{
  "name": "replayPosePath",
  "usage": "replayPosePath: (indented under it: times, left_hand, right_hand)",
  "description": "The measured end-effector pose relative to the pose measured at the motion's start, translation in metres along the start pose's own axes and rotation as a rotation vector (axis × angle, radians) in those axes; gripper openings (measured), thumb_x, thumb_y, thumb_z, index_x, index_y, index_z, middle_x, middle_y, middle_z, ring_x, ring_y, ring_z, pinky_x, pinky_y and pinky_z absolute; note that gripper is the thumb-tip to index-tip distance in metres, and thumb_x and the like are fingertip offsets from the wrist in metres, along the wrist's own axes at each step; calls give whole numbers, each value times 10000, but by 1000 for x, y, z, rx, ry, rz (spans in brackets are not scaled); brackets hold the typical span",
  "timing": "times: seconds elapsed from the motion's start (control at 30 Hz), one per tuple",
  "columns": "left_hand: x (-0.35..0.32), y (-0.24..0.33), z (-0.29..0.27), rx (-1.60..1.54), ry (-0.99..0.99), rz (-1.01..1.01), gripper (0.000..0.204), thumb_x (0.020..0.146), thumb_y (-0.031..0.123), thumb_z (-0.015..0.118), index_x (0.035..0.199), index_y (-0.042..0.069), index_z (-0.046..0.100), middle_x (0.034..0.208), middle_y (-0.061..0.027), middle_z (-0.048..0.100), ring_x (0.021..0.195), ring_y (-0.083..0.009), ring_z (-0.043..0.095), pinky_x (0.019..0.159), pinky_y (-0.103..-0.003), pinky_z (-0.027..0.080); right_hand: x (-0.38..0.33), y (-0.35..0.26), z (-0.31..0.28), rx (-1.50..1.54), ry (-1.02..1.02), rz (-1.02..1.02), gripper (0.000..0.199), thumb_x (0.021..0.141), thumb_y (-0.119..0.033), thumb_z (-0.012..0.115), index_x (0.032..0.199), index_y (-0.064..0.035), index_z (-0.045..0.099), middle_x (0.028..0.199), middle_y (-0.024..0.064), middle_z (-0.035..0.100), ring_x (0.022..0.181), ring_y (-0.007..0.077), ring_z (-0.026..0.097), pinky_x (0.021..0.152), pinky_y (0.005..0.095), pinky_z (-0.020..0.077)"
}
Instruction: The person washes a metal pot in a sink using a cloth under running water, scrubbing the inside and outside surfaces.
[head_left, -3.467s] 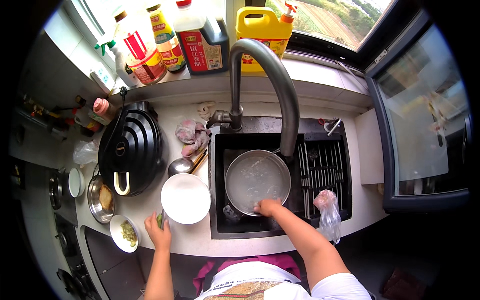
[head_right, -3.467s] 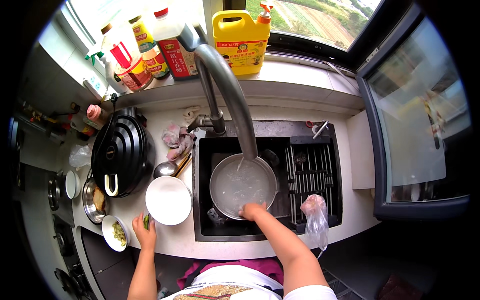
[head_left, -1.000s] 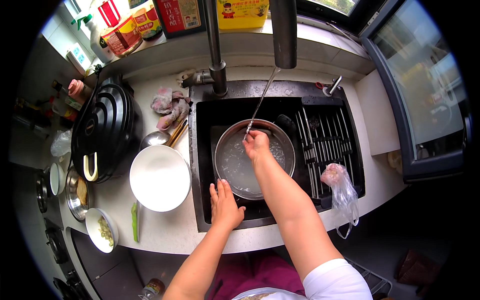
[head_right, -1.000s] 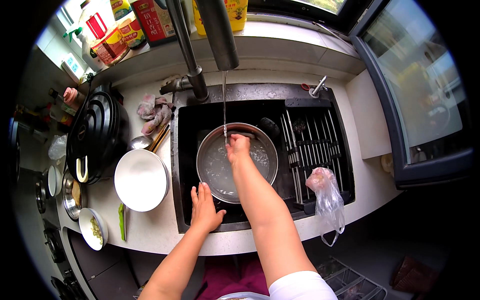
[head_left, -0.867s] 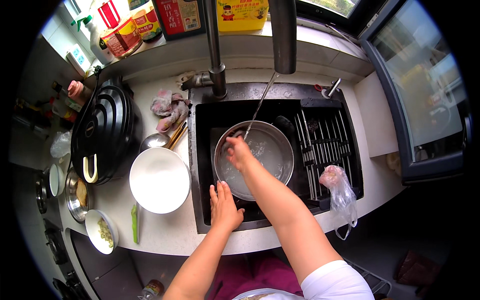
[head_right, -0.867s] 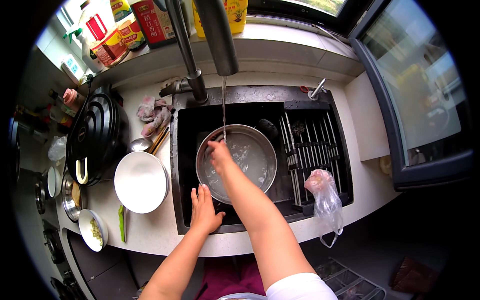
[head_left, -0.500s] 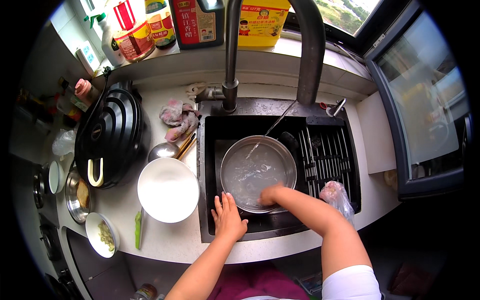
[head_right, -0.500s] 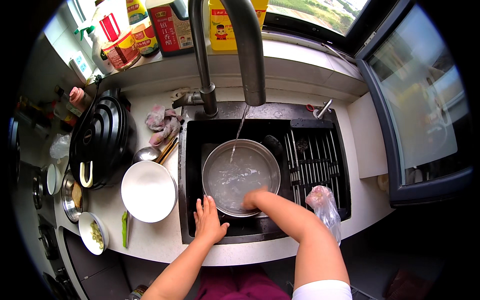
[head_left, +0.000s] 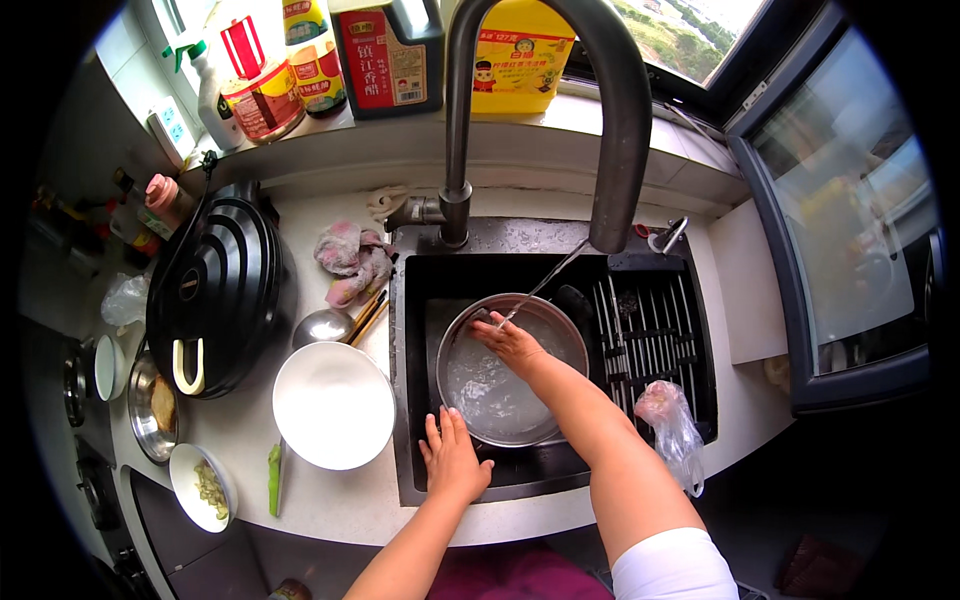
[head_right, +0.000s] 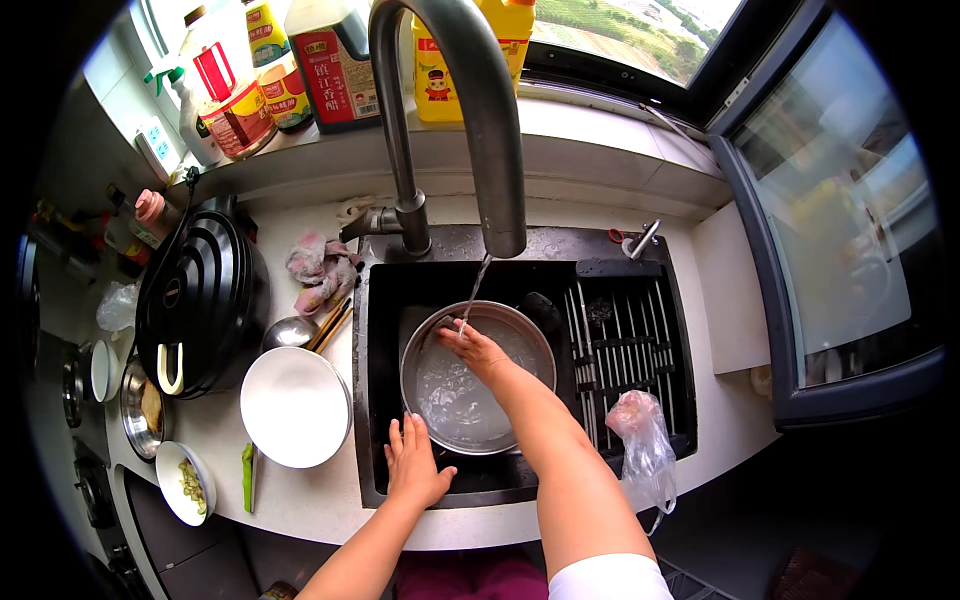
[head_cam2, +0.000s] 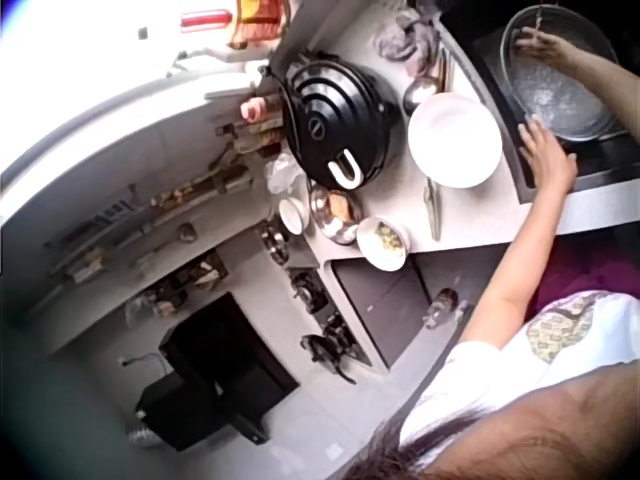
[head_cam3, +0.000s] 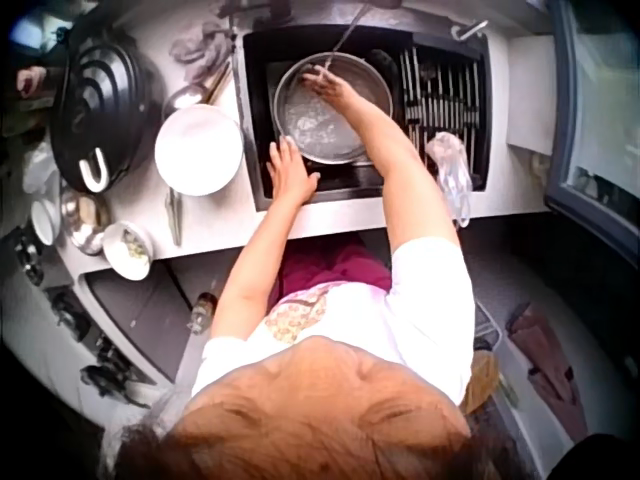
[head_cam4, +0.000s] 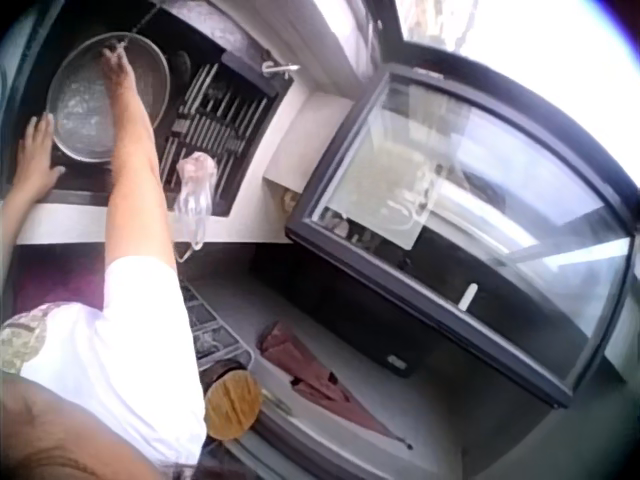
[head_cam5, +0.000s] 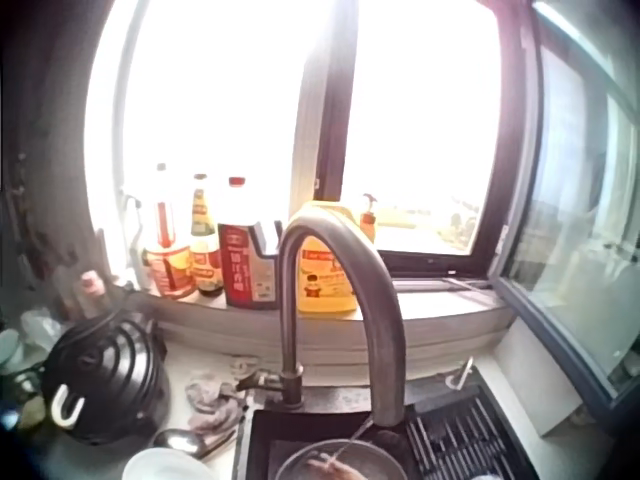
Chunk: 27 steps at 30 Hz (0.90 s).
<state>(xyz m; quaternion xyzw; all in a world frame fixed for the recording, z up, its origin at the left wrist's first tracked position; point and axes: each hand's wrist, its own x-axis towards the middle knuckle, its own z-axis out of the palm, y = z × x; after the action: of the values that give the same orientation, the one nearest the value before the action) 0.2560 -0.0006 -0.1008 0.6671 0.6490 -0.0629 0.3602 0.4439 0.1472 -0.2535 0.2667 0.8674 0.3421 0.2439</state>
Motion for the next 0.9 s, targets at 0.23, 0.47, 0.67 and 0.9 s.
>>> replayPosePath:
  times: [0.23, 0.47, 0.67, 0.9]
  left_hand:
    - [1, 2, 0, 18, -3, 4, 992, 738, 278, 737, 1437, -29, 103, 1508, -188, 115, 1406, -352, 47, 1120, -502, 155]
    - [2, 1, 3, 19, 12, 15, 1005, 734, 282, 741, 1433, -43, 95, 1508, -197, 111, 1407, -358, 41, 1121, -484, 172]
    - [2, 5, -1, -1, -2, 26, 990, 738, 270, 736, 1436, -35, 103, 1512, -188, 98, 1409, -354, 33, 1128, -469, 160]
    - [3, 5, -4, 70, -24, -3, 1068, 679, 289, 781, 1432, -42, 100, 1502, -196, 128, 1407, -356, 48, 1131, -458, 160]
  right_hand:
    - [-74, 60, -17, 283, -121, 205, 405, 837, -290, 482, 1172, -119, 633, 1385, 52, 389, 1342, 336, 222, 1089, 607, 104]
    - [-118, 54, -92, 733, -642, 98, 324, 850, -289, 505, 1056, -122, 691, 1178, 98, 592, 1236, 346, 394, 1049, 596, 205]
    - [-57, -41, -60, 1842, -713, 39, 319, 830, -289, 505, 1019, -86, 663, 1039, 137, 645, 962, 272, 602, 843, 367, 436]
    - [35, -48, -58, 3083, -228, 993, 158, 752, -10, 547, 895, -77, 542, 724, 36, 494, 681, 170, 501, 606, 275, 429]
